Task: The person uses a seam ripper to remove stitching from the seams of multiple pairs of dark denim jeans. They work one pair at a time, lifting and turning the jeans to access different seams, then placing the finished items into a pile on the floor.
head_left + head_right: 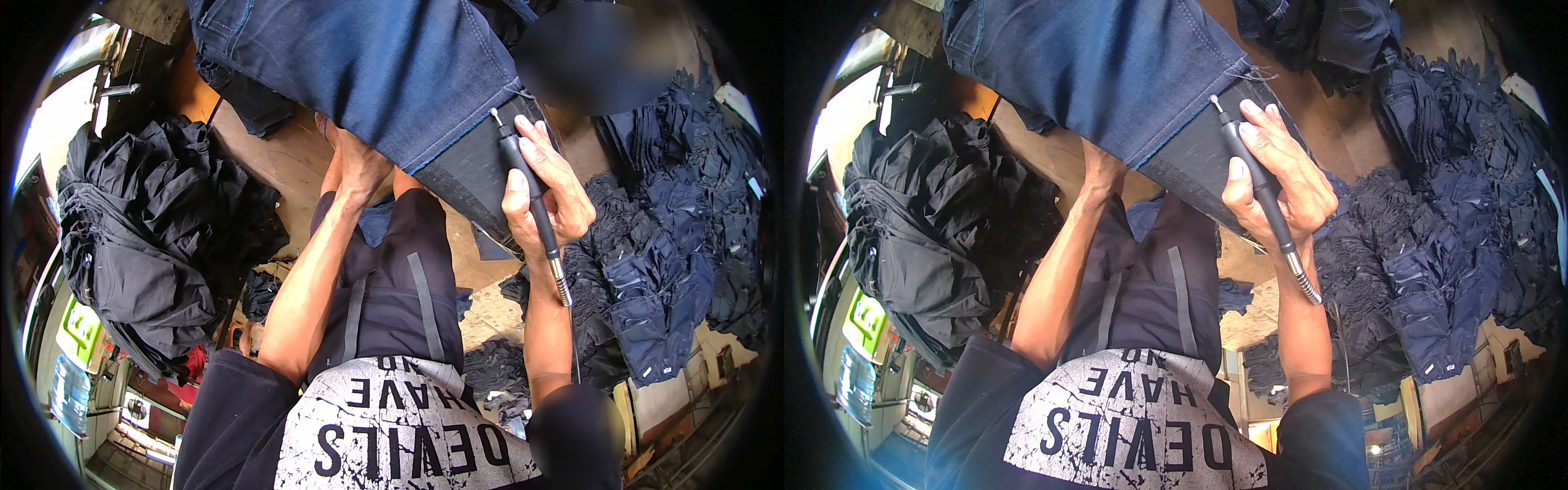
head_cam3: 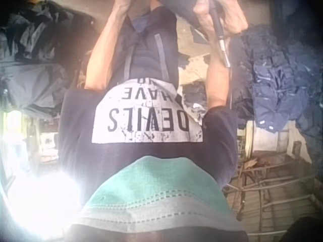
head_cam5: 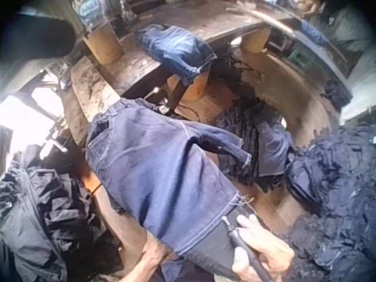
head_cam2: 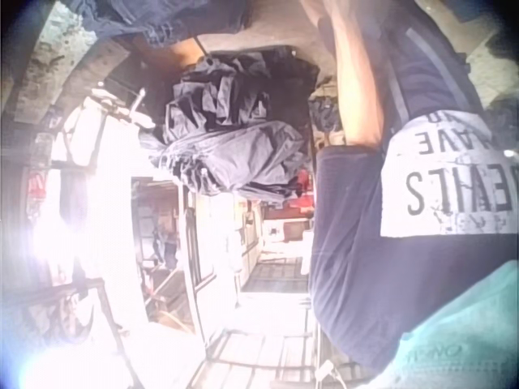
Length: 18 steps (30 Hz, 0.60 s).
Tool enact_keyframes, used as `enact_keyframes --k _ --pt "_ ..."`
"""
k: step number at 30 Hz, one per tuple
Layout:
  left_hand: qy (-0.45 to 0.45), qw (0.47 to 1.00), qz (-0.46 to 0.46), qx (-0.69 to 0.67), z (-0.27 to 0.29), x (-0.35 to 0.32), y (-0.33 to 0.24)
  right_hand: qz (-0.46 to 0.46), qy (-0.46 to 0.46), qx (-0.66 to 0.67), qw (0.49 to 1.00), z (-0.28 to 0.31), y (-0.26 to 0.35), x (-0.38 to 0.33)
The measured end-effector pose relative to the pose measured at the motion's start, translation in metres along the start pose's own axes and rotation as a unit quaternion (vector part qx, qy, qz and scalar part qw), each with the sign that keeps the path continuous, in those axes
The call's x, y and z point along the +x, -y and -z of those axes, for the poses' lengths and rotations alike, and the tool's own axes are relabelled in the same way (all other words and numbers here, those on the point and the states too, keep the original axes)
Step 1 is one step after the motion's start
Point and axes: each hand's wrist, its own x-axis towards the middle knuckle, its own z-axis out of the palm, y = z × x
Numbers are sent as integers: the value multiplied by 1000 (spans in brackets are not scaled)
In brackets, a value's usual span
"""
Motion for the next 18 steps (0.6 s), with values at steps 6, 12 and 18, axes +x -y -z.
enact_keyframes --k 6,12,18 --pt "-23 997 -6 -69 -9 -1 -7 -15 -13 -9 1000 -1 -1 1" --pt "-6 994 92 -54 -6 -1 -4 -25 -19 -10 999 -1 -1 1" --pt "-6 993 81 -83 -5 0 5 0 -17 2 1000 -2 -3 0"
